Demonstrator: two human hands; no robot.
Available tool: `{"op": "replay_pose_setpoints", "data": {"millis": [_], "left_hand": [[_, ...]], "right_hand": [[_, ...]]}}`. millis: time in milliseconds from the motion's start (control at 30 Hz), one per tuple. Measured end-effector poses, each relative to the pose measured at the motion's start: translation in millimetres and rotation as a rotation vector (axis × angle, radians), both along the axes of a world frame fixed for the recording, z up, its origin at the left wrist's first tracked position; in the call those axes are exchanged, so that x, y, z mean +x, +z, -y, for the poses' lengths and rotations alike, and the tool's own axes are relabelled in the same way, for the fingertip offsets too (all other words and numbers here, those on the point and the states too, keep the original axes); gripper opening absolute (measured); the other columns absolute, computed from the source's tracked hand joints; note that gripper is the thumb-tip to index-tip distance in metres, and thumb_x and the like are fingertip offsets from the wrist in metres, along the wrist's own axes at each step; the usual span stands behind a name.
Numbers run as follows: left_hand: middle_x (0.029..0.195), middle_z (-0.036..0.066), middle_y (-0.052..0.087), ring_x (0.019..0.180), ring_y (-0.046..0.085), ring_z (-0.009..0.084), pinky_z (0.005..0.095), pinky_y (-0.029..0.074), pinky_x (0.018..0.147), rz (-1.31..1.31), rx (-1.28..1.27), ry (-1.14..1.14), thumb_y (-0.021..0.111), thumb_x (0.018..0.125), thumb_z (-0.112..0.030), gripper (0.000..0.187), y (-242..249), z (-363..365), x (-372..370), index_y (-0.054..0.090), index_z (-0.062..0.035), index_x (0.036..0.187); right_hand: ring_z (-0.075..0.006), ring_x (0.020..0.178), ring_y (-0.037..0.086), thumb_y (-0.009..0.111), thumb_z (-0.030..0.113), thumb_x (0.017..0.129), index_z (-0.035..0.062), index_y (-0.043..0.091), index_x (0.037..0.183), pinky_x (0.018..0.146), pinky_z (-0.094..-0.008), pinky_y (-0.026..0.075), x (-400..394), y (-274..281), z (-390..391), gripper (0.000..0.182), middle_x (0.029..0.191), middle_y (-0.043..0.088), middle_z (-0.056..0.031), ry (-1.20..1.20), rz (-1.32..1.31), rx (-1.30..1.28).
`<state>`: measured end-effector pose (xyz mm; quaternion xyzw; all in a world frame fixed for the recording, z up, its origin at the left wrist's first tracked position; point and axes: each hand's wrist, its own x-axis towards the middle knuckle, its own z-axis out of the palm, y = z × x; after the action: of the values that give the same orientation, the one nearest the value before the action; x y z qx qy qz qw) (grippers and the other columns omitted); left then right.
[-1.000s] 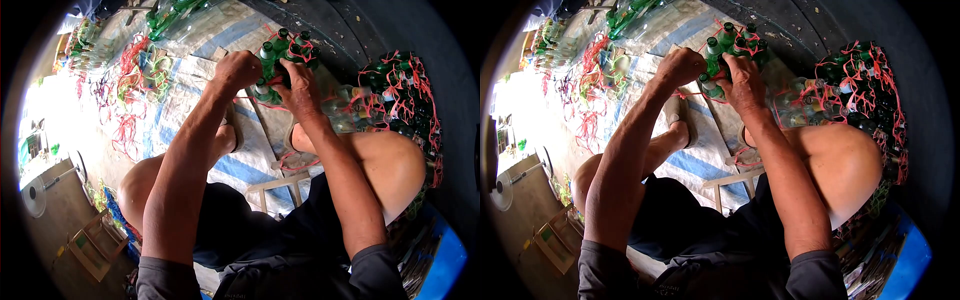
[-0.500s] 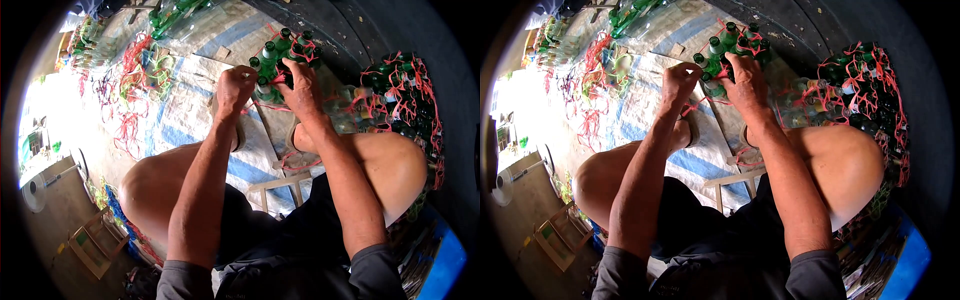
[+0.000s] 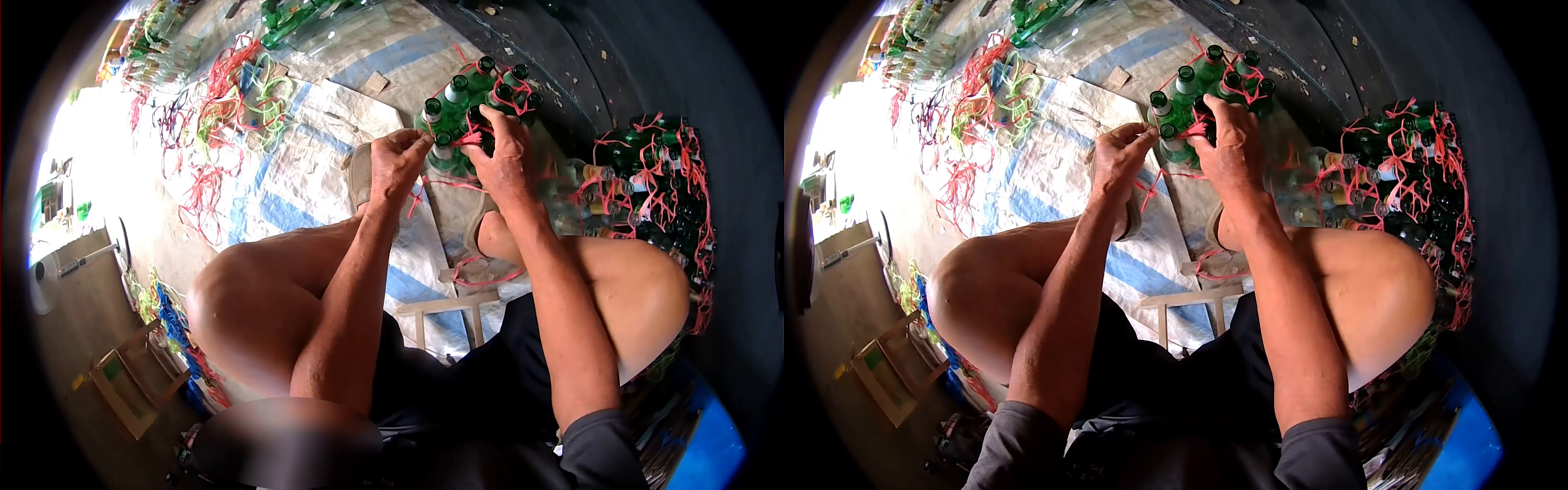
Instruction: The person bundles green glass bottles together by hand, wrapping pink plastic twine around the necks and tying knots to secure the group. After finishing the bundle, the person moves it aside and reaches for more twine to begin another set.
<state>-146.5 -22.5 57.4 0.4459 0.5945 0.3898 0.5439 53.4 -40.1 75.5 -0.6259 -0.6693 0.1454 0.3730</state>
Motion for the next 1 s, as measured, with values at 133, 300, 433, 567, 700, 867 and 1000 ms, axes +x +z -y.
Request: {"op": "replay_pose_setpoints", "data": {"millis": [133, 300, 433, 567, 700, 867, 1000], "left_hand": [[0.090, 0.001, 0.076, 0.080, 0.063, 0.0081, 0.0257, 0.051, 0.074, -0.015, -0.042, -0.022, 0.081, 0.095, -0.015, 0.023, 3.3, -2.6, -3.9, 0.081, 0.0061, 0.105], [0.088, -0.001, 0.075, 0.079, 0.063, 0.0082, 0.0251, 0.050, 0.075, 0.024, -0.095, -0.005, 0.084, 0.093, -0.017, 0.023, 3.1, -2.7, -6.6, 0.082, 0.0038, 0.102], [0.088, 0.000, 0.075, 0.079, 0.063, 0.0087, 0.0264, 0.051, 0.076, 0.104, -0.109, 0.021, 0.085, 0.091, -0.018, 0.023, -5.6, -3.2, -9.4, 0.083, 0.0020, 0.103], [0.089, 0.001, 0.075, 0.081, 0.064, 0.0094, 0.0275, 0.051, 0.077, 0.125, -0.157, 0.018, 0.085, 0.090, -0.019, 0.025, -8.4, -6.9, -12.6, 0.083, 0.0019, 0.104], [0.089, 0.001, 0.075, 0.081, 0.064, 0.0099, 0.0277, 0.051, 0.077, 0.085, -0.171, 0.015, 0.085, 0.089, -0.022, 0.029, -10.4, -8.5, -11.6, 0.082, 0.0025, 0.104], [0.087, 0.001, 0.074, 0.078, 0.062, 0.0098, 0.0275, 0.050, 0.074, 0.107, -0.173, 0.026, 0.085, 0.089, -0.022, 0.029, -15.2, -10.0, -9.5, 0.082, 0.0028, 0.104], [0.084, 0.001, 0.073, 0.074, 0.060, 0.0097, 0.0279, 0.049, 0.069, 0.100, -0.174, 0.051, 0.086, 0.088, -0.018, 0.025, -33.3, -15.3, -3.8, 0.082, 0.0030, 0.101]], "right_hand": [[-0.0381, 0.116, 0.063, 0.088, 0.012, 0.079, 0.0116, 0.062, 0.138, 0.102, -0.0479, 0.051, 0.0, 4.2, 0.0, 0.065, 0.122, 0.070, -0.0144, -0.003, 0.030, -0.021], [-0.0379, 0.119, 0.063, 0.090, 0.013, 0.078, 0.0115, 0.061, 0.139, 0.103, -0.0478, 0.052, -1.9, 7.8, 0.5, 0.067, 0.125, 0.069, -0.0148, -0.010, 0.029, -0.061], [-0.0378, 0.119, 0.064, 0.086, 0.010, 0.081, 0.0095, 0.063, 0.137, 0.103, -0.0467, 0.053, -1.9, 14.6, -1.5, 0.060, 0.125, 0.066, -0.0156, 0.006, -0.004, -0.121], [-0.0360, 0.115, 0.066, 0.074, 0.003, 0.088, 0.0051, 0.068, 0.128, 0.099, -0.0449, 0.055, -4.6, 42.2, -9.2, 0.040, 0.121, 0.066, -0.0150, 0.029, 0.075, -0.079], [-0.0340, 0.109, 0.067, 0.066, 0.002, 0.092, 0.0066, 0.075, 0.114, 0.096, -0.0446, 0.054, -7.9, 49.4, -30.8, 0.024, 0.113, 0.069, -0.0119, 0.178, 0.167, 0.036], [-0.0335, 0.105, 0.066, 0.065, 0.010, 0.094, 0.0139, 0.081, 0.104, 0.095, -0.0476, 0.051, -11.7, 37.5, -53.2, 0.019, 0.105, 0.074, -0.0096, 0.353, 0.398, -0.152], [-0.0366, 0.107, 0.067, 0.064, 0.015, 0.096, 0.0192, 0.083, 0.109, 0.097, -0.0494, 0.052, -15.7, 24.7, -66.9, 0.024, 0.112, 0.077, -0.0091, 0.437, 0.412, -0.326]]}}
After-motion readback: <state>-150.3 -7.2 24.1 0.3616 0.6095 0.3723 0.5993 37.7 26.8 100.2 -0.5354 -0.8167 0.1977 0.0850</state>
